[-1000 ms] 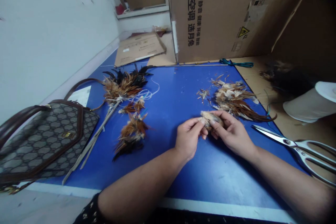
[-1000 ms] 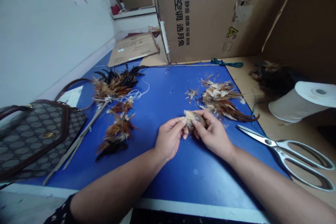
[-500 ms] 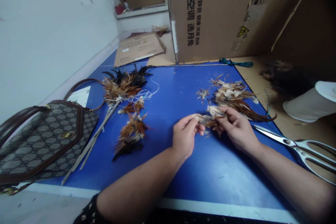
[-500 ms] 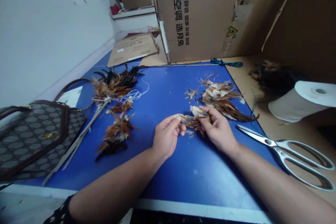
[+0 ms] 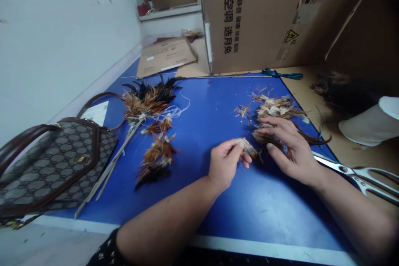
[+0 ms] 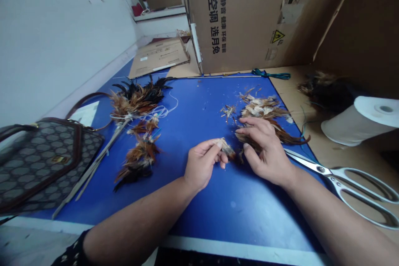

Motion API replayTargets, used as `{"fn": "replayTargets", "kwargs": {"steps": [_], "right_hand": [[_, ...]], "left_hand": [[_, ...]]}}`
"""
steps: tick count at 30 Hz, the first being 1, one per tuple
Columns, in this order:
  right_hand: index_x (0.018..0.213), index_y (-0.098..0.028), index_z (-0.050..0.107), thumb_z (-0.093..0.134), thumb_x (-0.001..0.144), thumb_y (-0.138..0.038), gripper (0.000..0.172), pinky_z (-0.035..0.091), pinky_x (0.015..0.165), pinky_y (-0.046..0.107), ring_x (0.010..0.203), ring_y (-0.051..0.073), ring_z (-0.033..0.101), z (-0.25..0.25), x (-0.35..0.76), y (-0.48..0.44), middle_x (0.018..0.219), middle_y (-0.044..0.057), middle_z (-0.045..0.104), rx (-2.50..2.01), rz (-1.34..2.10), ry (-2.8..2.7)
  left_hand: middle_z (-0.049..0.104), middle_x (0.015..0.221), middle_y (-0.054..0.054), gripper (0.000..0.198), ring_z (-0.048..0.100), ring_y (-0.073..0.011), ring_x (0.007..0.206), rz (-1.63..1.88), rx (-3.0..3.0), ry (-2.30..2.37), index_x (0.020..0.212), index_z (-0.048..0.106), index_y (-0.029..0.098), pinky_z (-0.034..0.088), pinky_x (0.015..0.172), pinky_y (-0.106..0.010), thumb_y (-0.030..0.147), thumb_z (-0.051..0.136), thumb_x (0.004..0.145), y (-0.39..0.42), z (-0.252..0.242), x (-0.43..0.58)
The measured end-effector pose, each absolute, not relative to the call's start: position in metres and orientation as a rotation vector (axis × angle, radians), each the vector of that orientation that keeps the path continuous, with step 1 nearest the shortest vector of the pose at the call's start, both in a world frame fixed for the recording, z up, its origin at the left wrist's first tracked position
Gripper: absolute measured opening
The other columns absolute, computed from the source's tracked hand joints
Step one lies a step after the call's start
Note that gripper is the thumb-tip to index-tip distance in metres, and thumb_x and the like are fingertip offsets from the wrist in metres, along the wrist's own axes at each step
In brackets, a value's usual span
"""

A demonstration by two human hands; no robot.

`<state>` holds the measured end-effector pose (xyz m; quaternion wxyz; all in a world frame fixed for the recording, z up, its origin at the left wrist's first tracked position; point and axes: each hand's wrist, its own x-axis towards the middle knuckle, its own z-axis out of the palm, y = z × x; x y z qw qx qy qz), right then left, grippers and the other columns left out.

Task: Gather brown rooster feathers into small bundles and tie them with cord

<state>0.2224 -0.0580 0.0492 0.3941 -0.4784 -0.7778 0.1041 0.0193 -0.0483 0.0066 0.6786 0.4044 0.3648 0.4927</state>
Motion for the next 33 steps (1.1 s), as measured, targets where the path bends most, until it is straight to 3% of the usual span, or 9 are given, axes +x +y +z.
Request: {"fn": "replayTargets", "kwargs": {"steps": [4,10,20,33], "right_hand": [[0.128,-0.025,0.069,0.062,0.098,-0.027,0.031,0.049,0.111,0.051,0.127,0.031,0.064,0.045,0.21,-0.063,0.134,0.013,0.07,-1.187,0.56,-1.914],[0.098,-0.024,0.073,0.064,0.1,-0.036,0.015,0.057,0.092,0.044,0.097,0.026,0.071,0.037,0.198,-0.062,0.101,0.01,0.076,-1.192,0.673,-1.829],[0.092,-0.022,0.072,0.065,0.099,-0.045,0.026,0.056,0.084,0.038,0.086,0.023,0.07,0.037,0.198,-0.063,0.094,0.008,0.077,-1.314,0.784,-1.66],[0.086,-0.023,0.071,0.062,0.102,-0.039,0.025,0.055,0.079,0.036,0.077,0.02,0.067,0.036,0.197,-0.062,0.084,0.006,0.074,-1.249,0.786,-1.803]], "left_hand": [[0.069,0.066,-0.005,0.034,0.06,-0.0115,0.052,1.074,0.935,0.812,0.101,0.075,0.01,0.049,0.053,-0.025,0.043,0.073,0.093,-0.049,0.008,0.019],[0.068,0.065,-0.005,0.035,0.059,-0.011,0.053,1.067,0.928,0.804,0.098,0.076,0.009,0.049,0.053,-0.025,0.043,0.075,0.091,-0.049,0.011,0.02],[0.068,0.067,-0.004,0.036,0.059,-0.011,0.053,1.055,0.907,0.807,0.098,0.076,0.011,0.047,0.055,-0.026,0.046,0.076,0.09,-0.048,0.006,0.021],[0.065,0.068,-0.003,0.034,0.057,-0.0103,0.056,1.057,0.926,0.784,0.097,0.078,0.011,0.045,0.055,-0.026,0.043,0.079,0.088,-0.049,0.005,0.021]]}}
